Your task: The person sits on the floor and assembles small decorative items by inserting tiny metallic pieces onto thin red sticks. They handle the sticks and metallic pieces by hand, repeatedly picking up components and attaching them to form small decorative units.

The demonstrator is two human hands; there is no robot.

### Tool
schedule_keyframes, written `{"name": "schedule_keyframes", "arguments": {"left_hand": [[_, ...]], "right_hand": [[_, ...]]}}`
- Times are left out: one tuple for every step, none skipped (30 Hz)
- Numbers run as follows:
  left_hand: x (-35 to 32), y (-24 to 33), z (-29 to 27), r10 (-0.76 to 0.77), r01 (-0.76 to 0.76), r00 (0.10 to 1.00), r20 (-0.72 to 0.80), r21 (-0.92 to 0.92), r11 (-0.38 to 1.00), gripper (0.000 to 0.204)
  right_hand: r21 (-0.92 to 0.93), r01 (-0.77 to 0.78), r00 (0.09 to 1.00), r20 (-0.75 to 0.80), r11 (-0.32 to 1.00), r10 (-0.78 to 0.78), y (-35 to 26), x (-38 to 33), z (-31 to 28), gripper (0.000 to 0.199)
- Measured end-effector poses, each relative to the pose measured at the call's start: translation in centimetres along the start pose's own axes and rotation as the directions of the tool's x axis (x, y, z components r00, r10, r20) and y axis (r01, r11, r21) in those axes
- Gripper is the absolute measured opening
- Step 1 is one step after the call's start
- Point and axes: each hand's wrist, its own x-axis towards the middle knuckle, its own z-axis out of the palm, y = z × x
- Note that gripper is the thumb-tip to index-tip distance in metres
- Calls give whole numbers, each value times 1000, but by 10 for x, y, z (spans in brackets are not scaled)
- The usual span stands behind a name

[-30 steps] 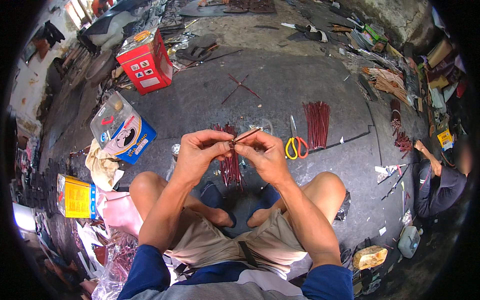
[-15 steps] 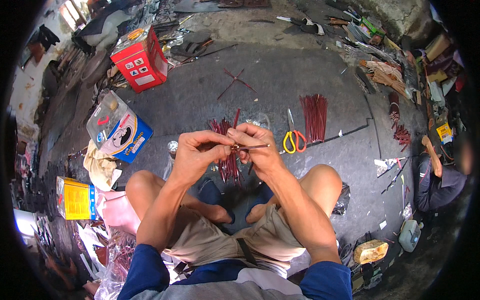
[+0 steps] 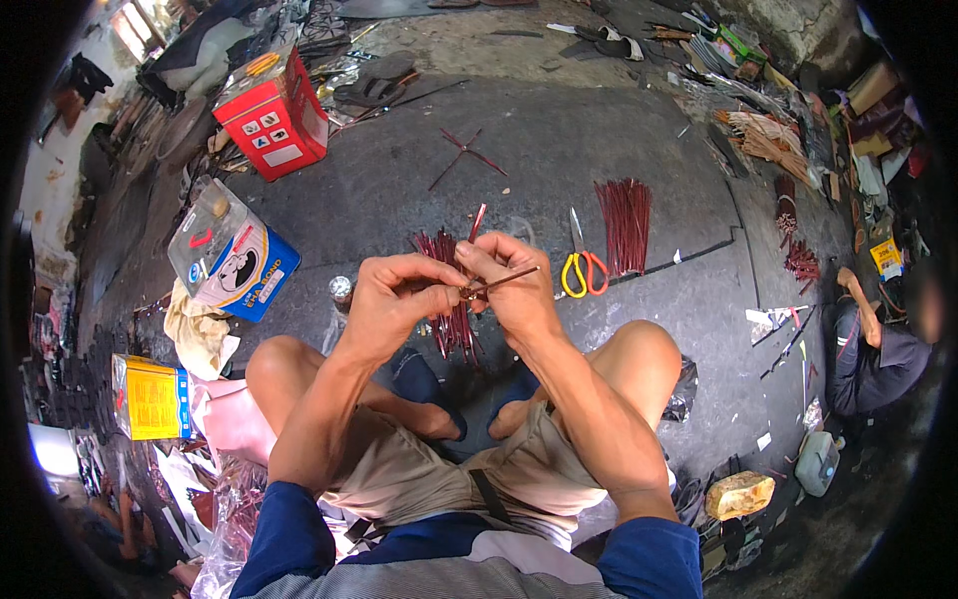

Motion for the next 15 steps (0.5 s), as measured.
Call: {"name": "schedule_keyframes", "arguments": {"left_hand": [[0, 0, 1, -2, 2, 1000, 1, -17, 1000, 14], [0, 0, 1, -1, 1, 1000, 2, -33, 999, 14], [1, 0, 2, 0, 1, 1000, 3, -49, 999, 14], [1, 0, 2, -7, 6, 1000, -16, -58, 998, 13], [1, 0, 3, -14, 12, 999, -38, -67, 998, 13], [2, -1, 2, -21, 17, 998, -61, -76, 997, 13], [3, -3, 1, -50, 37, 991, -126, -101, 994, 13], [8, -2, -4, -72, 49, 979, -192, -122, 991, 13], [11, -1, -8, -94, 58, 962, -257, -144, 988, 13], [12, 0, -13, -123, 76, 956, -268, -179, 981, 13], [13, -2, -16, -152, 91, 949, -278, -220, 971, 13], [14, -3, -19, -180, 105, 941, -286, -260, 960, 13], [15, -4, -20, -205, 119, 939, -276, -299, 947, 13], [14, -4, -19, -226, 137, 938, -264, -317, 938, 13], [13, -5, -17, -247, 155, 936, -251, -335, 929, 13]], "right_hand": [[-5, 16, 1000, -10, 1000, -17, 1, 0, 0, 17], [-10, 35, 999, -19, 999, -35, 1, 1, 1, 19], [-16, 54, 998, -28, 998, -54, 1, 1, 1, 20], [-15, 62, 998, -24, 998, -63, 1, 1, 1, 20], [-12, 70, 997, -16, 997, -70, 2, 1, 2, 20], [-10, 77, 997, -9, 997, -77, 3, 1, 2, 20], [8, 19, 999, -30, 1000, -19, 1, 0, 3, 18], [28, -31, 999, -43, 999, 32, -5, 0, 6, 17], [48, -82, 995, -55, 995, 84, -9, 0, 8, 16], [-30, -24, 999, -25, 999, 23, -9, 0, 8, 15], [-111, 37, 999, 9, 993, -36, -6, -3, 6, 13], [-188, 100, 995, 47, 977, -92, -4, -7, 5, 12], [-223, 219, 974, 106, 950, -200, -3, -10, 7, 10], [-229, 228, 972, 107, 946, -208, -4, -11, 8, 9], [-234, 236, 970, 108, 943, -216, -5, -12, 8, 9]]}}
